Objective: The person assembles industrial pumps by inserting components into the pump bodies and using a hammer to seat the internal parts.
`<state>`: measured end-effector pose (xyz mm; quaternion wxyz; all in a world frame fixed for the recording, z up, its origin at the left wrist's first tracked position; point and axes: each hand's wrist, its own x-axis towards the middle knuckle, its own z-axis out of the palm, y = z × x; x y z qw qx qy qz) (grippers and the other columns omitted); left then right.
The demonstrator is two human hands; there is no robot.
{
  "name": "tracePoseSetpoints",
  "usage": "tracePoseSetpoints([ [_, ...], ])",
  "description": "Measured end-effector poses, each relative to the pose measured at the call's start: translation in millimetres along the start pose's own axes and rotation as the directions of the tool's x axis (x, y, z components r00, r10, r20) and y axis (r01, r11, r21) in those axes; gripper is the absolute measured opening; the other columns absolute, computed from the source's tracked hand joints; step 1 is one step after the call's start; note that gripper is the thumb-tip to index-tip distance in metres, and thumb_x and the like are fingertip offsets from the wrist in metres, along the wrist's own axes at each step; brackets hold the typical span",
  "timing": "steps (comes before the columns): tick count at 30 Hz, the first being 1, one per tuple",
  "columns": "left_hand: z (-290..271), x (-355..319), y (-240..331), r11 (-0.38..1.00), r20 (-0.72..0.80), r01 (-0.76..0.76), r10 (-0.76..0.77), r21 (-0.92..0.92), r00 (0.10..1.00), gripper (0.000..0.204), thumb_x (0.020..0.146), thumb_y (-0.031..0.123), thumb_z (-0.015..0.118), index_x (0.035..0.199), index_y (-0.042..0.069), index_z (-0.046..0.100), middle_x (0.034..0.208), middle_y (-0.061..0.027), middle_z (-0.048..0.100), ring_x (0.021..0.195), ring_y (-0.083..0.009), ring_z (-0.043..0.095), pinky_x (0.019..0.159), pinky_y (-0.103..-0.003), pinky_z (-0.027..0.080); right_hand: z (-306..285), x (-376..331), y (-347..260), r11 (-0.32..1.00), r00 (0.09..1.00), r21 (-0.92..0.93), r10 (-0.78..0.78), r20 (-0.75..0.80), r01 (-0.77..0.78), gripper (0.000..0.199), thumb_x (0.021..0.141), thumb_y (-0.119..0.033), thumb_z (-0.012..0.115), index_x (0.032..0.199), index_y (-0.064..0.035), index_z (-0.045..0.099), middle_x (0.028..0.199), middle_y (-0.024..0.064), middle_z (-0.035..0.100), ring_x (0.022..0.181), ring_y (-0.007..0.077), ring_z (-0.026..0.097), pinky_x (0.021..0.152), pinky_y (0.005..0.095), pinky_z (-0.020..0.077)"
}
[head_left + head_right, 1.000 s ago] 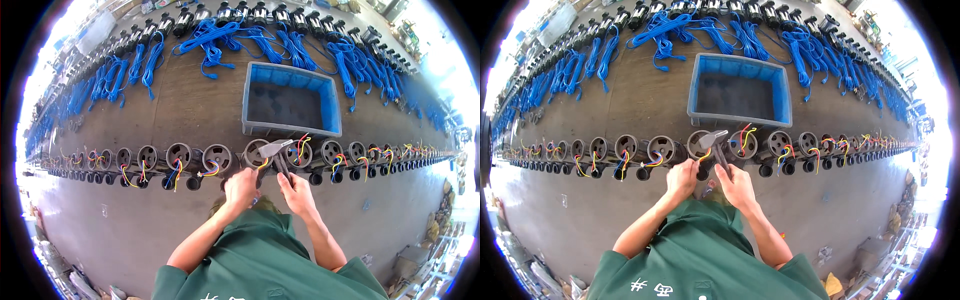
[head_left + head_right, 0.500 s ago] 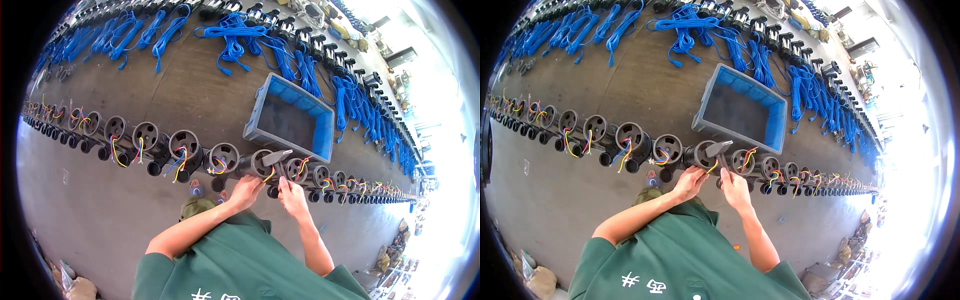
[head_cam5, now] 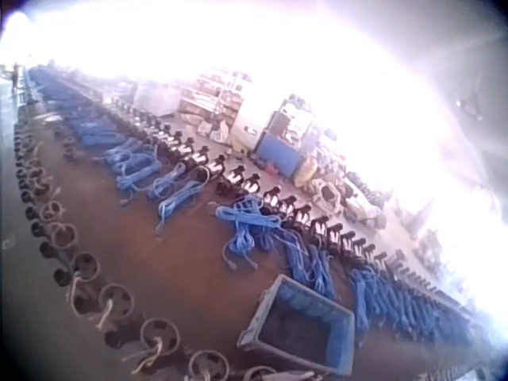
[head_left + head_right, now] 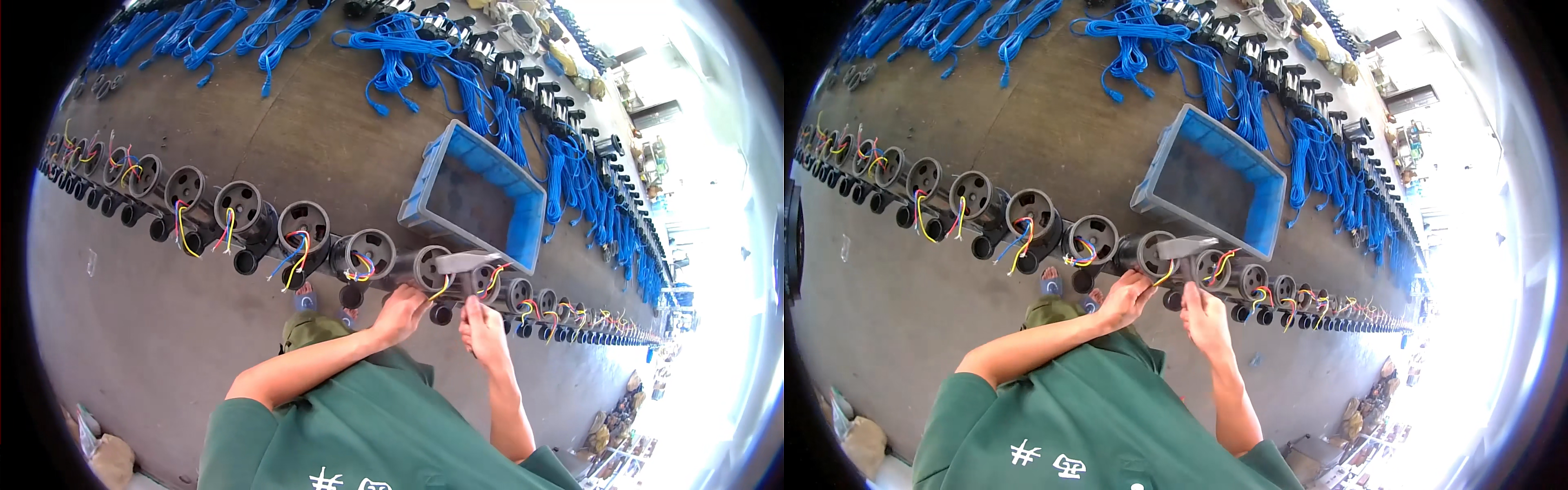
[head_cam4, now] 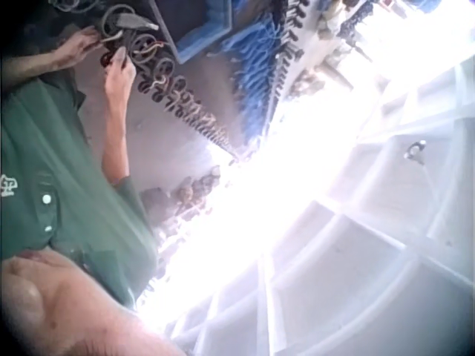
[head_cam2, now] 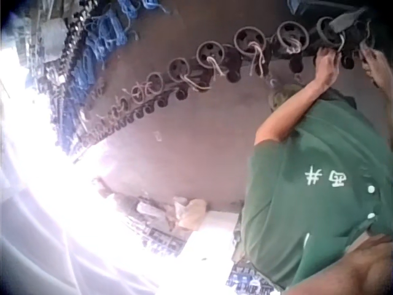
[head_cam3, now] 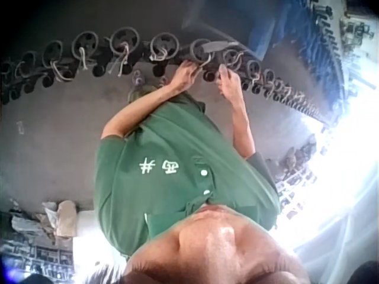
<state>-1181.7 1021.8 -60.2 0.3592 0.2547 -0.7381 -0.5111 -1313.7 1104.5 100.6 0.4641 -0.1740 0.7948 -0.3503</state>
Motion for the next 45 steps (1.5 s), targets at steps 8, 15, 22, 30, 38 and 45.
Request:
tracePoseSetpoints([
  [8, 1.0, 1.7, 1.2, 0.999, 0.005, 0.002, -0.001, -0.036, 1.0, 0.009, 0.089, 0.01, 0.069, 0.087, 0.002, 0.067, 0.091, -0.0147, 0.066, 0.094, -0.0374, 0.06, 0.082, -0.048, 0.049, 8.9, 36.5, 78.3, 0.818, 0.857, -0.4, -0.499, -0.132, 0.414, 0.051, 0.105, -0.053, 0.049, 0.078, -0.009, 0.051, 0.059, -0.004, 0.045, 0.047, 0.008, 0.042, 0.043, 0.0262, 0.0346],
  [15, -2.0, 4.3, -3.3, 0.994, -0.075, -0.095, 0.091, -0.049, 0.993, 0.011, 0.088, 0.011, 0.069, 0.084, 0.001, 0.067, 0.091, -0.0146, 0.067, 0.094, -0.0369, 0.062, 0.081, -0.049, 0.049, 1.4, -13.0, -23.8, 0.996, 0.995, 0.02, -0.089, -0.041, 0.09, 0.053, 0.106, -0.056, 0.045, 0.083, -0.0085, 0.051, 0.058, -0.0062, 0.041, 0.045, 0.003, 0.036, 0.041, 0.0222, 0.0313],
  [22, -0.9, 7.6, -2.5, 0.998, 0.051, -0.027, 0.029, -0.051, 0.998, 0.009, 0.086, 0.008, 0.07, 0.082, 0.001, 0.067, 0.093, -0.0152, 0.068, 0.091, -0.0379, 0.062, 0.079, -0.049, 0.049, 1.6, 54.5, 132.3, 0.803, 0.848, -0.462, -0.5, -0.177, 0.377, 0.052, 0.106, -0.054, 0.047, 0.084, -0.0071, 0.052, 0.058, -0.001, 0.047, 0.044, 0.0094, 0.04, 0.041, 0.0283, 0.0346],
  [30, -10.7, 9.6, -8.9, 0.998, 0.018, -0.035, 0.036, -0.048, 0.999, 0.009, 0.086, 0.007, 0.07, 0.081, 0.0, 0.068, 0.092, -0.0159, 0.068, 0.091, -0.0383, 0.063, 0.08, -0.049, 0.049, 14.0, -13.0, -20.0, 0.962, 0.968, 0.139, -0.217, -0.129, 0.235, 0.051, 0.107, -0.053, 0.046, 0.083, -0.0085, 0.05, 0.057, -0.0046, 0.041, 0.043, 0.0042, 0.037, 0.04, 0.0226, 0.0321],
  [38, -9.3, 8.1, -16.2, 0.997, 0.142, 0.014, -0.003, -0.072, 0.99, 0.011, 0.091, 0.011, 0.066, 0.096, 0.001, 0.07, 0.098, -0.0155, 0.068, 0.1, -0.0378, 0.061, 0.088, -0.047, 0.047, 13.5, 43.3, 84.4, 0.944, 0.97, -0.279, -0.212, -0.115, 0.174, 0.053, 0.105, -0.055, 0.049, 0.078, -0.0094, 0.05, 0.058, -0.0042, 0.043, 0.044, 0.006, 0.037, 0.041, 0.0263, 0.033],
  [45, -11.3, 10.3, -1.3, 0.989, 0.049, 0.032, -0.025, -0.144, 0.998, 0.006, 0.089, 0.007, 0.068, 0.089, 0.0, 0.066, 0.093, -0.0169, 0.066, 0.09, -0.0386, 0.059, 0.08, -0.049, 0.046, 24.1, -1.1, 17.1, 0.938, 0.903, -0.047, -0.343, -0.258, 0.343, 0.055, 0.108, -0.055, 0.04, 0.077, -0.0101, 0.047, 0.057, -0.0048, 0.041, 0.044, 0.005, 0.036, 0.041, 0.0232, 0.0317],
])
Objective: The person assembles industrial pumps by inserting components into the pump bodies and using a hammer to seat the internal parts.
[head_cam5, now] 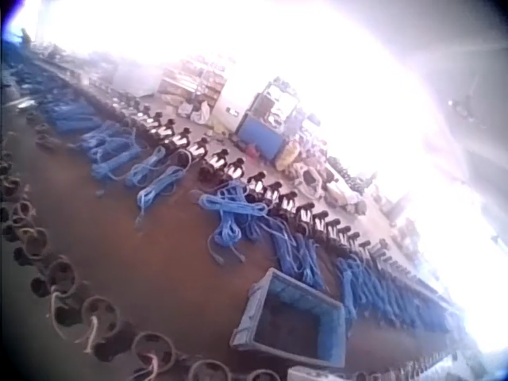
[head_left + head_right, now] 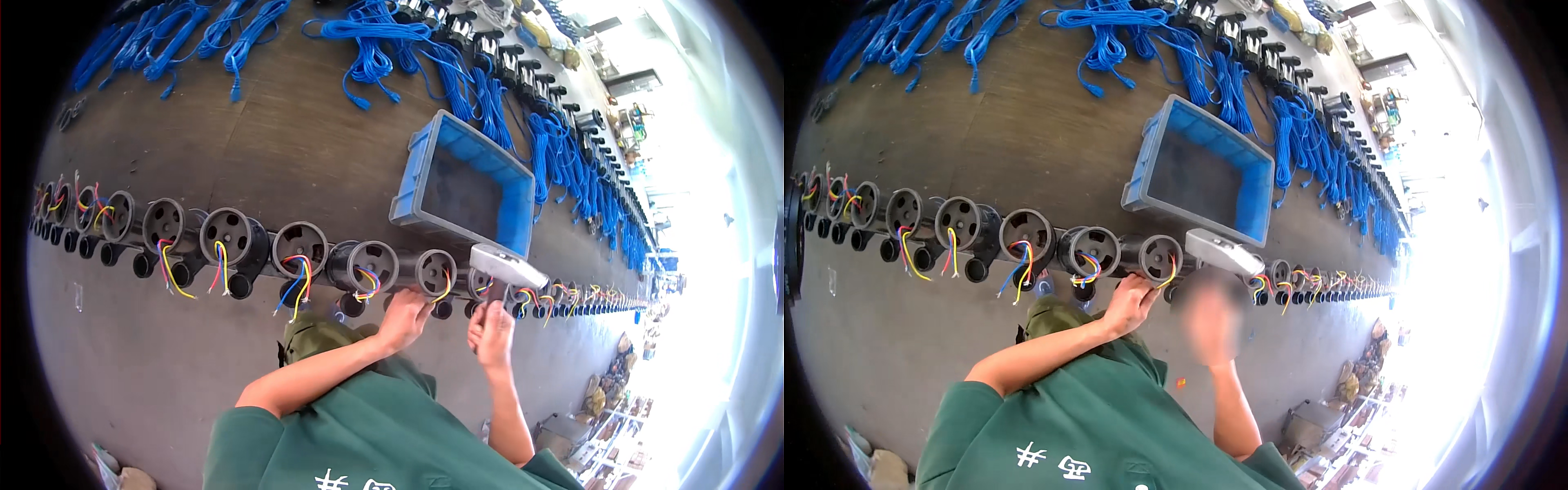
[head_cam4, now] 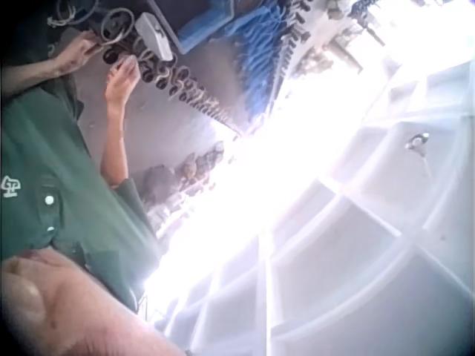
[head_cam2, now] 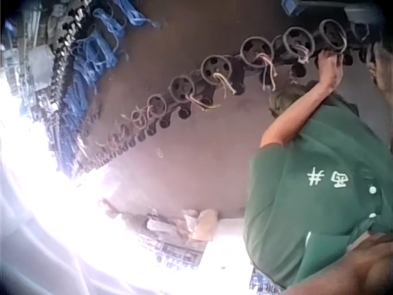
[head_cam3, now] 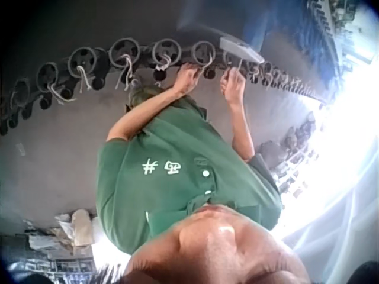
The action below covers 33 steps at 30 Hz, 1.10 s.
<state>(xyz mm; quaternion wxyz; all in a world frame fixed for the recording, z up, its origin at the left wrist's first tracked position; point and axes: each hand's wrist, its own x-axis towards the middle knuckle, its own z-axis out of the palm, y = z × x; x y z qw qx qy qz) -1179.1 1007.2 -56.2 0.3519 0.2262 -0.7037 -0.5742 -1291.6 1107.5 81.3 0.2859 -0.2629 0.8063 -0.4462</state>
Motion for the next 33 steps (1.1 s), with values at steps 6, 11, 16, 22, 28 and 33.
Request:
tracePoseSetpoints([
  [6, 5.7, -0.4, -3.8, 0.997, 0.031, 0.045, -0.047, 0.065, 0.998, 0.009, 0.091, 0.008, 0.065, 0.094, 0.0, 0.067, 0.094, -0.0175, 0.066, 0.094, -0.0388, 0.059, 0.085, -0.047, 0.047, 21.5, 7.0, 15.4, 0.85, 0.918, -0.387, 0.396, 0.022, -0.357, 0.044, 0.106, -0.041, 0.053, 0.082, -0.0044, 0.059, 0.064, 0.0008, 0.055, 0.056, 0.0189, 0.052, 0.055, 0.0356, 0.0444],
  [11, 9.2, -2.5, 11.8, 0.985, -0.007, 0.127, -0.127, 0.118, 0.992, 0.014, 0.095, 0.013, 0.064, 0.098, -0.001, 0.067, 0.091, -0.0181, 0.068, 0.09, -0.0373, 0.064, 0.08, -0.045, 0.05, -19.4, 7.2, -18.8, 0.977, 0.97, -0.083, 0.206, 0.128, -0.196, 0.046, 0.105, -0.042, 0.056, 0.081, -0.0025, 0.057, 0.066, -0.0007, 0.057, 0.06, 0.0066, 0.049, 0.054, 0.0268, 0.0401],
  [16, -16.0, -7.4, 76.5, 0.796, 0.502, 0.569, -0.585, 0.205, 0.637, 0.034, 0.1, 0.028, 0.063, 0.119, 0.0, 0.068, 0.079, -0.0132, 0.07, 0.075, -0.0177, 0.067, 0.073, -0.037, 0.053, -74.7, -1.8, -18.2, 0.975, 0.989, 0.194, -0.127, 0.073, 0.111, 0.045, 0.103, -0.044, 0.059, 0.085, -0.0031, 0.054, 0.063, -0.004, 0.047, 0.053, 0.0032, 0.042, 0.047, 0.0218, 0.034],
  [22, 77.4, 27.1, 125.8, 0.8, 0.26, 0.58, -0.534, -0.154, 0.805, 0.045, 0.1, 0.017, 0.065, 0.137, -0.003, 0.049, 0.076, -0.0063, 0.068, 0.062, -0.0085, 0.06, 0.057, -0.024, 0.049, -158.3, 6.7, 22.2, 0.9, 0.944, 0.293, -0.326, -0.044, 0.324, 0.06, 0.096, -0.057, 0.065, 0.085, 0.0008, 0.054, 0.061, -0.0003, 0.048, 0.053, 0.0071, 0.046, 0.048, 0.0238, 0.038],
  [28, 134.1, 69.7, 113.2, 0.729, 0.236, 0.679, -0.647, -0.084, 0.725, 0.036, 0.094, 0.017, 0.072, 0.119, 0.0, 0.056, 0.063, -0.0017, 0.061, 0.052, -0.0056, 0.049, 0.048, -0.024, 0.037, -201.3, 13.1, 39.3, 0.952, 0.965, 0.221, -0.239, 0.105, 0.212, 0.031, 0.099, -0.026, 0.068, 0.083, -0.0018, 0.057, 0.063, -0.0029, 0.054, 0.057, 0.0038, 0.047, 0.051, 0.0242, 0.0373],
  [33, 155.0, 17.2, 85.2, 0.856, 0.211, 0.038, -0.17, 0.515, 0.963, 0.021, 0.091, 0.015, 0.07, 0.107, 0.008, 0.057, 0.07, -0.0103, 0.065, 0.061, -0.0273, 0.065, 0.058, -0.041, 0.049, -215.0, 26.6, 38.9, 0.959, 0.977, 0.264, -0.149, 0.153, 0.105, 0.028, 0.102, -0.022, 0.064, 0.087, 0.0, 0.057, 0.066, -0.002, 0.054, 0.06, 0.0036, 0.046, 0.054, 0.0245, 0.0433],
])
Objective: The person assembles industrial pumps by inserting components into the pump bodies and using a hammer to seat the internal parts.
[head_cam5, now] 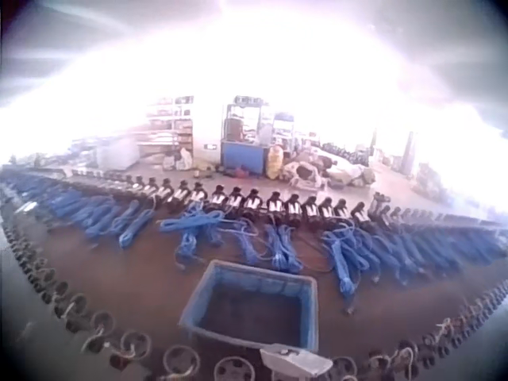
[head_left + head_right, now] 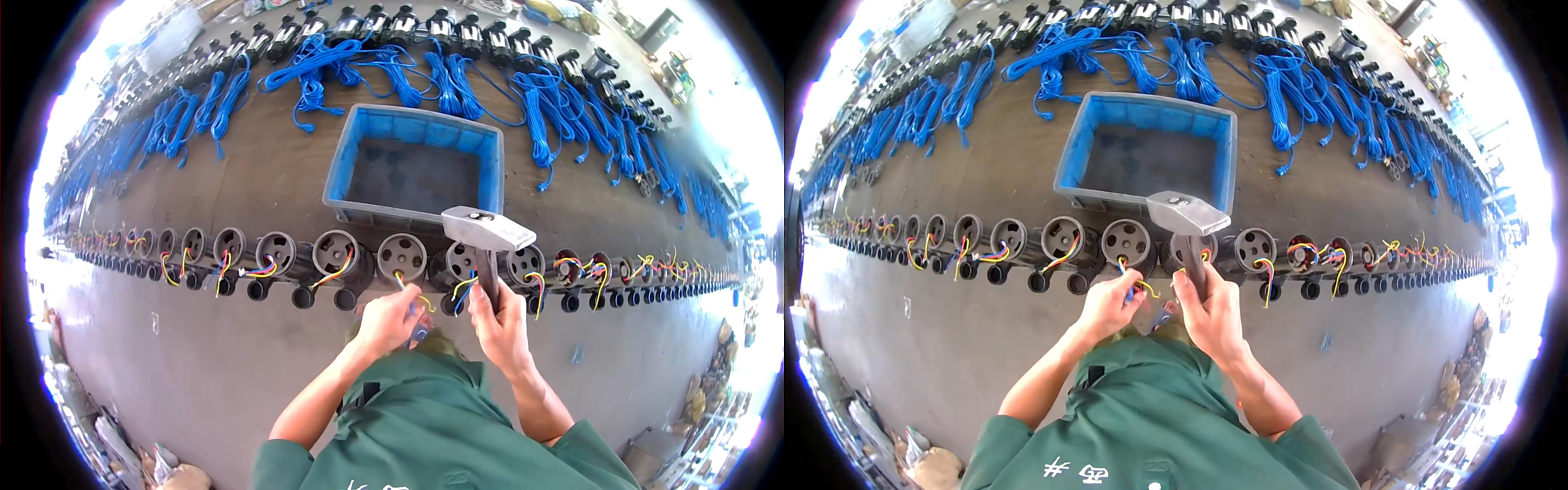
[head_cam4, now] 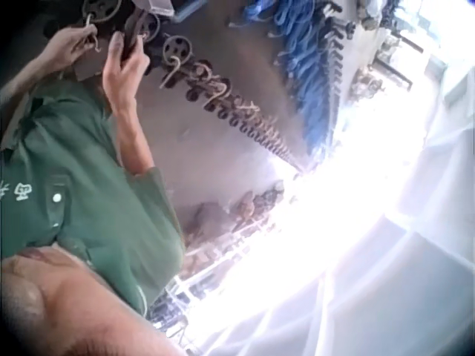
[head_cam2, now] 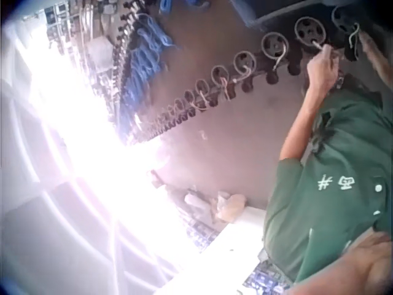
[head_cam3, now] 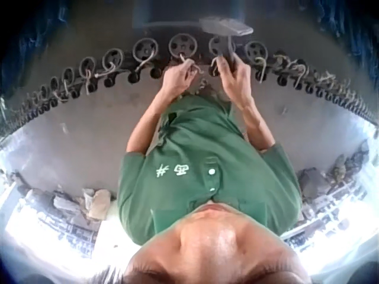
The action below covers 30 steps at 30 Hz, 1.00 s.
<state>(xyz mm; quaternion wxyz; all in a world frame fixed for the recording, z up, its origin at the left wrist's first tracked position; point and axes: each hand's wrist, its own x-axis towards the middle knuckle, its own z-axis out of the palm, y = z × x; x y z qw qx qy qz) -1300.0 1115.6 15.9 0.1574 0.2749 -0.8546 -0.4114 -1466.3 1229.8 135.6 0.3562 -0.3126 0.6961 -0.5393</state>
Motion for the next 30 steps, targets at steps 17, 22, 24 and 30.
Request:
tracePoseSetpoints([
  [17, 10.1, -12.5, -46.0, 0.927, -0.08, -0.347, 0.36, 0.142, 0.93, 0.052, 0.072, 0.002, 0.071, 0.122, 0.009, 0.059, 0.12, -0.0131, 0.062, 0.115, -0.0345, 0.057, 0.095, -0.046, 0.047, 46.9, 18.9, 25.4, 0.903, 0.987, -0.418, 0.145, 0.074, -0.101, 0.038, 0.103, -0.033, 0.058, 0.091, 0.0019, 0.065, 0.066, 0.0074, 0.06, 0.059, 0.0146, 0.055, 0.057, 0.0326, 0.0444],
  [22, 21.2, -12.3, -56.5, 0.919, -0.105, -0.38, 0.391, 0.109, 0.914, 0.048, 0.075, 0.001, 0.066, 0.122, 0.009, 0.06, 0.121, -0.0145, 0.061, 0.112, -0.0352, 0.057, 0.094, -0.045, 0.047, 48.7, 22.8, 89.3, 0.792, 0.997, -0.606, -0.069, 0.032, 0.074, 0.04, 0.103, -0.035, 0.058, 0.092, 0.003, 0.065, 0.067, 0.0188, 0.062, 0.061, 0.0354, 0.061, 0.063, 0.0444, 0.0483],
  [24, 18.7, -13.3, -60.6, 0.915, -0.091, -0.394, 0.402, 0.091, 0.911, 0.047, 0.074, 0.001, 0.066, 0.121, 0.008, 0.061, 0.128, -0.0204, 0.059, 0.111, -0.036, 0.057, 0.09, -0.044, 0.048, 52.4, 32.2, 92.0, 0.841, 0.991, -0.539, 0.032, 0.131, 0.044, 0.047, 0.105, -0.041, 0.055, 0.089, 0.0031, 0.065, 0.066, 0.0168, 0.062, 0.059, 0.0312, 0.061, 0.061, 0.0422, 0.0488],
  [30, 16.8, -12.0, -73.3, 0.912, -0.083, -0.404, 0.409, 0.069, 0.909, 0.046, 0.074, 0.002, 0.066, 0.119, 0.009, 0.062, 0.124, -0.0176, 0.06, 0.11, -0.0344, 0.057, 0.087, -0.043, 0.047, 51.6, 29.2, -7.4, 0.921, 0.946, -0.279, 0.309, 0.098, -0.272, 0.046, 0.107, -0.047, 0.05, 0.085, -0.0072, 0.056, 0.062, -0.0039, 0.05, 0.049, 0.0042, 0.043, 0.043, 0.023, 0.0355],
])
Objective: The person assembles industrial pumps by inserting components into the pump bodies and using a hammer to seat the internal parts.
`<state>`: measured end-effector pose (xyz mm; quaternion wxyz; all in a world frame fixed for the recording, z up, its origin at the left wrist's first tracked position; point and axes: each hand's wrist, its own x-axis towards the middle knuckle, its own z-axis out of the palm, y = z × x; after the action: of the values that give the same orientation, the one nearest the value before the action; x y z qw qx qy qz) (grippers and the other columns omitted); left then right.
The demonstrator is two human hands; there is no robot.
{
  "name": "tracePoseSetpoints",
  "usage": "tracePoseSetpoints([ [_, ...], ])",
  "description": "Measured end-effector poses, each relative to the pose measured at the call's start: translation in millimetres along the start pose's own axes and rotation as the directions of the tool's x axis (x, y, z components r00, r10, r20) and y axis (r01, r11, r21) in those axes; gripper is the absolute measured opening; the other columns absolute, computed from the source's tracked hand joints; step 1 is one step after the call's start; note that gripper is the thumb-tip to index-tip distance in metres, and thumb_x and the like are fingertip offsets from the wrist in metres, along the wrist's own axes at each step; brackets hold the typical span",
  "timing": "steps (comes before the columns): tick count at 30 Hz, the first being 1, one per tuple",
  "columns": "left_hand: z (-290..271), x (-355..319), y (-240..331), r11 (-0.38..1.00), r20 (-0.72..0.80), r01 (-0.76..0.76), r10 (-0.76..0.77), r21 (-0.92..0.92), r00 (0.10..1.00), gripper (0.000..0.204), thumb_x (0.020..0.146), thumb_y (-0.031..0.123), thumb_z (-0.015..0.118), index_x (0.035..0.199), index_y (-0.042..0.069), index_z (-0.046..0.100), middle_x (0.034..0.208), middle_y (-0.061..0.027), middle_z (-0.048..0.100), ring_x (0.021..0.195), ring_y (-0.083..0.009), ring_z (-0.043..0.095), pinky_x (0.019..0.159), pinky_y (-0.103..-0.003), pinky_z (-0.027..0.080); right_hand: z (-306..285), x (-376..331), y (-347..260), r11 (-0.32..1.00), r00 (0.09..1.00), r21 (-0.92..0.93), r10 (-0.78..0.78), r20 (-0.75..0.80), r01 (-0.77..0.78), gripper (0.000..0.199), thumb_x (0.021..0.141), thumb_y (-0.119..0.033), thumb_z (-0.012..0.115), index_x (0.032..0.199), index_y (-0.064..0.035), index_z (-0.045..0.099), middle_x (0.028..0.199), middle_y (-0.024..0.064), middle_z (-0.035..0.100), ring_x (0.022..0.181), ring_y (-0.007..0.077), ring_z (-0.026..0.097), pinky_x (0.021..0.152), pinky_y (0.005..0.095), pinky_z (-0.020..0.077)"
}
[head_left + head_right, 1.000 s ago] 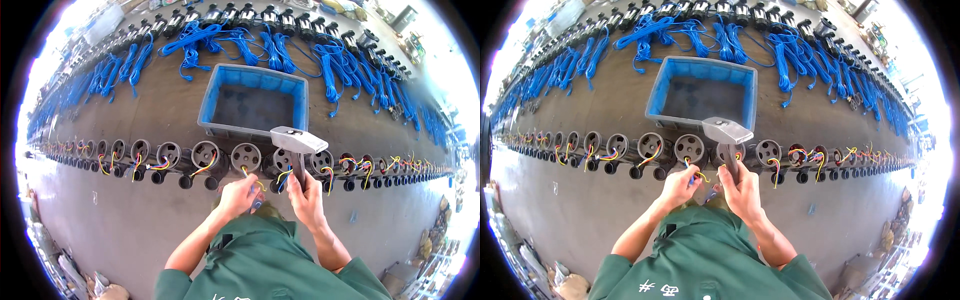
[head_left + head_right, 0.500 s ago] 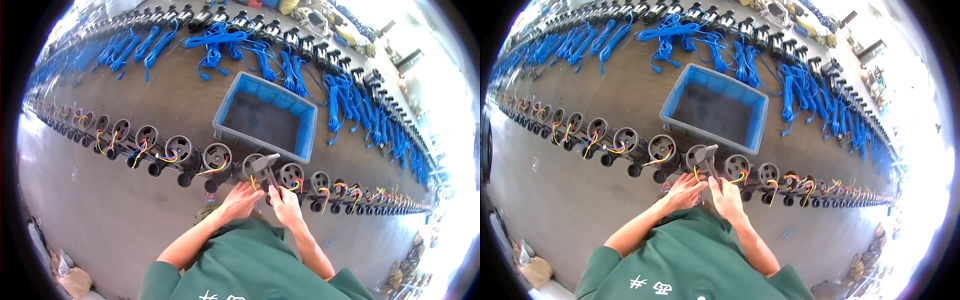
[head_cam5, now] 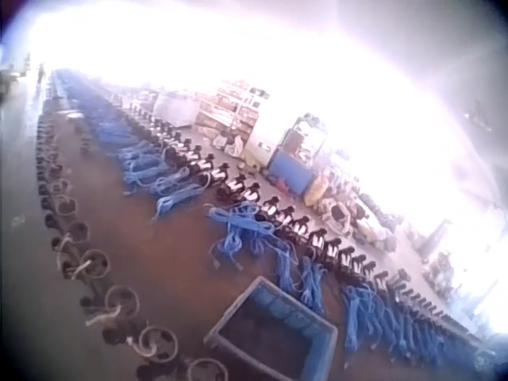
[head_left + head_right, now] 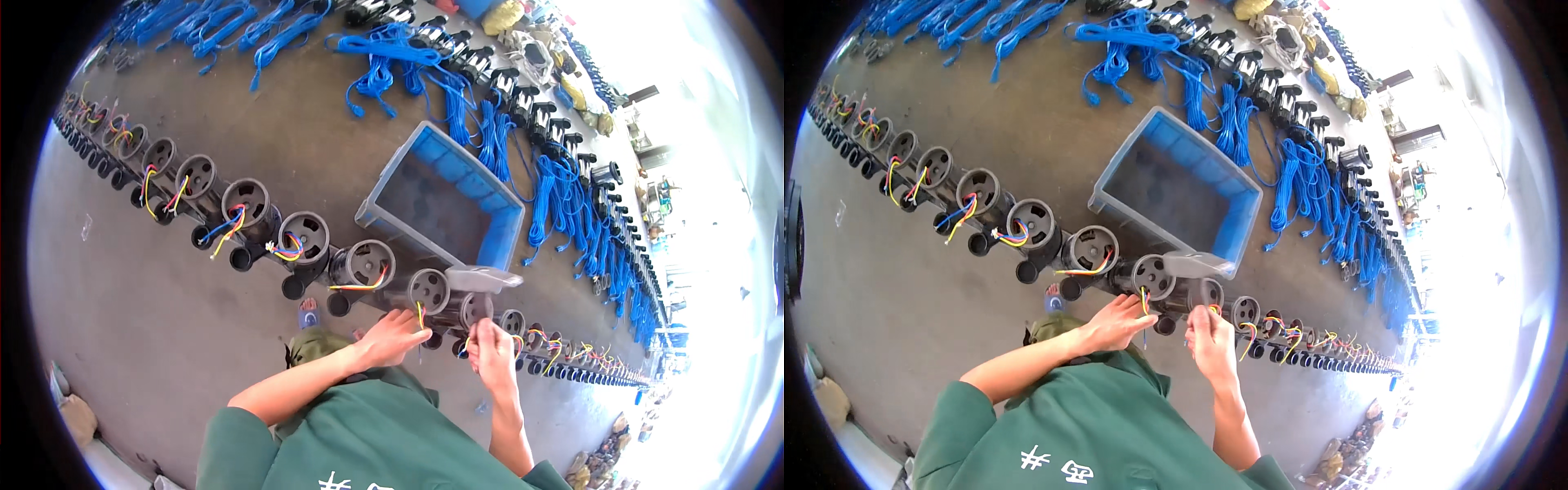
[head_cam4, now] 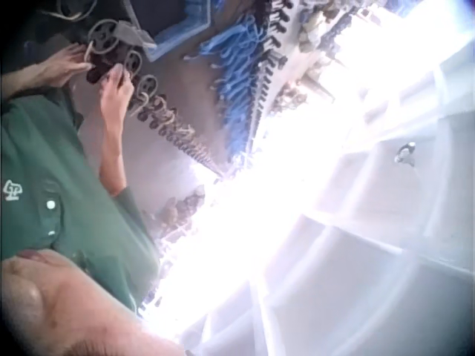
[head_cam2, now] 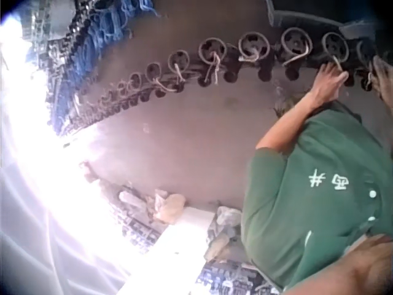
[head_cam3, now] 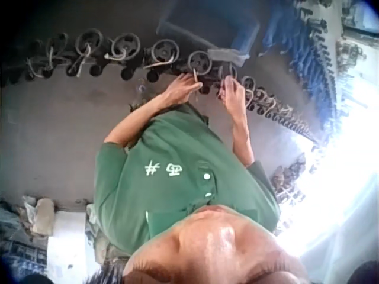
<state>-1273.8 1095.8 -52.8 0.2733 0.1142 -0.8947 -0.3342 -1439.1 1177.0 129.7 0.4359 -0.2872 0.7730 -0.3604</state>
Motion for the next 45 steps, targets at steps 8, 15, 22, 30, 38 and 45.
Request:
tracePoseSetpoints([
  [8, -1.3, 2.4, -15.1, 0.999, 0.036, -0.034, 0.034, 0.016, 0.999, 0.046, 0.075, 0.004, 0.066, 0.12, 0.011, 0.061, 0.124, -0.0175, 0.059, 0.115, -0.0343, 0.056, 0.089, -0.043, 0.047, 23.6, 28.6, 60.5, 0.946, 0.946, 0.024, 0.323, -0.015, -0.323, 0.053, 0.105, -0.053, 0.05, 0.082, -0.0048, 0.054, 0.061, 0.0022, 0.052, 0.047, 0.0124, 0.047, 0.044, 0.0288, 0.0383],
  [15, -3.4, 3.4, -12.8, 0.999, 0.056, -0.041, 0.042, -0.033, 0.998, 0.043, 0.075, 0.002, 0.066, 0.118, 0.011, 0.061, 0.127, -0.0197, 0.058, 0.116, -0.0362, 0.055, 0.091, -0.044, 0.047, 23.9, 1.1, 53.7, 0.977, 0.962, -0.045, -0.213, -0.174, 0.208, 0.056, 0.106, -0.054, 0.046, 0.082, -0.0042, 0.055, 0.058, 0.0, 0.048, 0.049, 0.0104, 0.046, 0.046, 0.0288, 0.0388],
  [22, 1.5, 2.7, -13.1, 0.996, 0.051, -0.006, 0.01, -0.088, 0.999, 0.045, 0.075, 0.001, 0.066, 0.118, 0.011, 0.061, 0.114, -0.0146, 0.061, 0.117, -0.0349, 0.054, 0.094, -0.045, 0.045, 25.7, 18.4, 35.3, 0.958, 0.957, -0.05, 0.279, -0.075, -0.283, 0.053, 0.106, -0.049, 0.051, 0.079, -0.0034, 0.057, 0.065, 0.0004, 0.056, 0.056, 0.0081, 0.051, 0.052, 0.0274, 0.042],
  [30, 14.1, 10.2, 8.1, 0.994, 0.034, 0.088, -0.087, -0.057, 0.996, 0.049, 0.074, 0.0, 0.064, 0.122, 0.01, 0.061, 0.117, -0.0164, 0.061, 0.111, -0.036, 0.057, 0.09, -0.046, 0.047, 41.8, 19.3, 84.6, 0.947, 0.982, -0.309, -0.137, -0.132, 0.091, 0.048, 0.105, -0.042, 0.052, 0.089, 0.0015, 0.064, 0.064, 0.0056, 0.058, 0.058, 0.0142, 0.056, 0.055, 0.0353, 0.0446],
  [38, 23.4, 20.8, 86.1, 0.948, -0.499, 0.19, -0.297, -0.255, 0.814, 0.026, 0.086, -0.002, 0.062, 0.112, -0.001, 0.059, 0.081, -0.0115, 0.063, 0.067, -0.027, 0.06, 0.063, -0.033, 0.051, -71.2, -40.5, 57.0, 0.968, 0.99, 0.249, -0.055, 0.133, 0.02, 0.04, 0.103, -0.034, 0.062, 0.08, -0.0015, 0.057, 0.063, -0.0032, 0.05, 0.058, 0.0048, 0.041, 0.05, 0.0282, 0.0341],
  [45, 61.1, 113.3, 145.6, 0.456, 0.1, 0.831, -0.856, -0.32, 0.508, 0.048, 0.106, 0.043, 0.045, 0.1, 0.0, 0.065, 0.081, -0.0241, 0.067, 0.085, -0.0412, 0.069, 0.078, -0.048, 0.052, -157.4, -53.0, 82.8, 0.944, 0.979, 0.264, -0.202, -0.021, 0.2, 0.044, 0.104, -0.045, 0.059, 0.082, -0.008, 0.05, 0.066, -0.0061, 0.047, 0.055, 0.0024, 0.041, 0.048, 0.0213, 0.0341],
])
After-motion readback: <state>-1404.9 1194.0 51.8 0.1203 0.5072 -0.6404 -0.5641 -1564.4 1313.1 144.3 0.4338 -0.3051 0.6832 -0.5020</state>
